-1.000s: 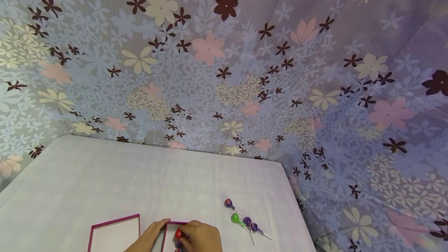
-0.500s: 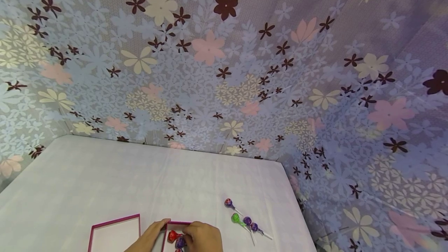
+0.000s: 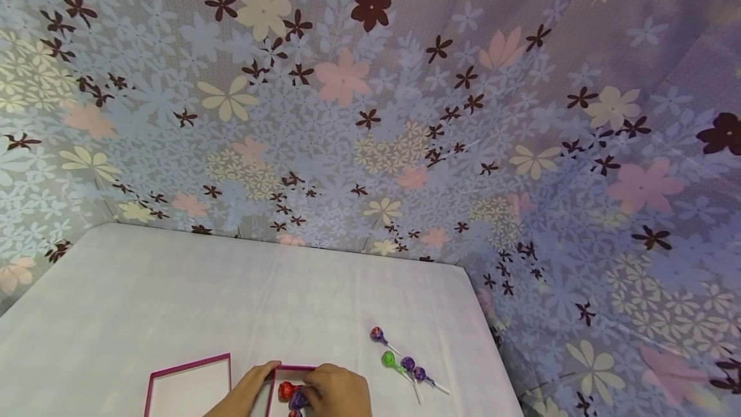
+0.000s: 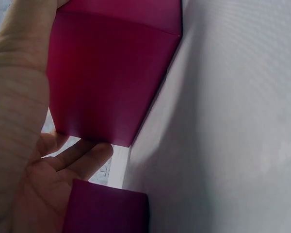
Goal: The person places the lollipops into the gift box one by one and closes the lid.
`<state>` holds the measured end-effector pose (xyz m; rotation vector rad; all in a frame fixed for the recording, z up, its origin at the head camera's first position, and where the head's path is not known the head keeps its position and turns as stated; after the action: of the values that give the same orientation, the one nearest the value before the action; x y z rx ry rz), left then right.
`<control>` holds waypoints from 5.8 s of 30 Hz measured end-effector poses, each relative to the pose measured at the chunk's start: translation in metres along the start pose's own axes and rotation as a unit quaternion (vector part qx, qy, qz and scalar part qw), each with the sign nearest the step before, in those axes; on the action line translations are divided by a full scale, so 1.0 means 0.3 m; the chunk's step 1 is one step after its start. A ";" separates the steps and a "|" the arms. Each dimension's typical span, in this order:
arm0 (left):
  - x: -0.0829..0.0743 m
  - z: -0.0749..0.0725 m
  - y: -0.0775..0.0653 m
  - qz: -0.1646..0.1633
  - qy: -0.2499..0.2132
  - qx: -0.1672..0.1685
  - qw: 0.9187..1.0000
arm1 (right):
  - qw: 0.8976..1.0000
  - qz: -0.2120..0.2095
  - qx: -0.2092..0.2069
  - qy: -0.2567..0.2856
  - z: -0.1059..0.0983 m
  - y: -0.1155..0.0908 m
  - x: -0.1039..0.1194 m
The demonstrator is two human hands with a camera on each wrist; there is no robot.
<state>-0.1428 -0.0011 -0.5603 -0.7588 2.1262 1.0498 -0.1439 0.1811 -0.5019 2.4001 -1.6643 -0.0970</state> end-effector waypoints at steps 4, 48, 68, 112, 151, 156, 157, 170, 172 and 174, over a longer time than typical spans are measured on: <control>0.001 -0.001 0.001 -0.021 -0.012 0.010 1.000 | 1.000 0.017 0.008 0.004 -0.010 -0.004 -0.013; 0.023 0.004 0.003 -0.087 -0.033 0.054 0.994 | 0.973 0.224 -0.044 -0.037 -0.045 -0.061 -0.342; 0.023 -0.008 0.013 -0.105 -0.038 0.067 0.991 | 0.956 0.290 0.022 -0.044 -0.001 -0.059 -0.408; 0.024 -0.004 0.015 -0.109 -0.038 0.061 0.991 | 0.928 0.365 0.041 -0.060 0.015 -0.091 -0.466; 0.045 0.006 0.011 -0.116 -0.043 0.070 0.990 | 0.936 0.347 0.052 -0.026 0.028 -0.086 -0.479; 0.043 0.005 0.012 -0.107 -0.035 0.069 0.991 | 0.937 0.345 0.037 -0.025 0.022 -0.088 -0.475; 0.040 0.003 0.013 -0.108 -0.039 0.068 0.991 | 0.937 0.346 0.036 -0.023 0.021 -0.088 -0.473; 0.033 0.002 0.013 -0.143 -0.060 0.082 0.985 | 0.941 0.338 0.002 -0.008 -0.009 -0.078 -0.425; 0.030 -0.001 0.013 -0.115 -0.044 0.070 0.990 | 0.942 0.336 0.005 -0.009 -0.015 -0.074 -0.413; 0.027 -0.002 0.014 -0.102 -0.036 0.062 0.992 | 0.944 0.330 0.007 -0.013 -0.023 -0.069 -0.401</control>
<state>-0.1510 -0.0012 -0.5642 -0.8440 1.9860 0.8170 -0.1666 0.3009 -0.5080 1.7250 -2.3790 -0.0050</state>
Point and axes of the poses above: each hand's wrist, its own y-axis towards the middle knuckle, its own z-axis out of the palm, x = y × z, the point moved 5 cm from there along y, towards the middle knuckle, and after that the axes turned 15 degrees about -y, right-handed, at the moved point
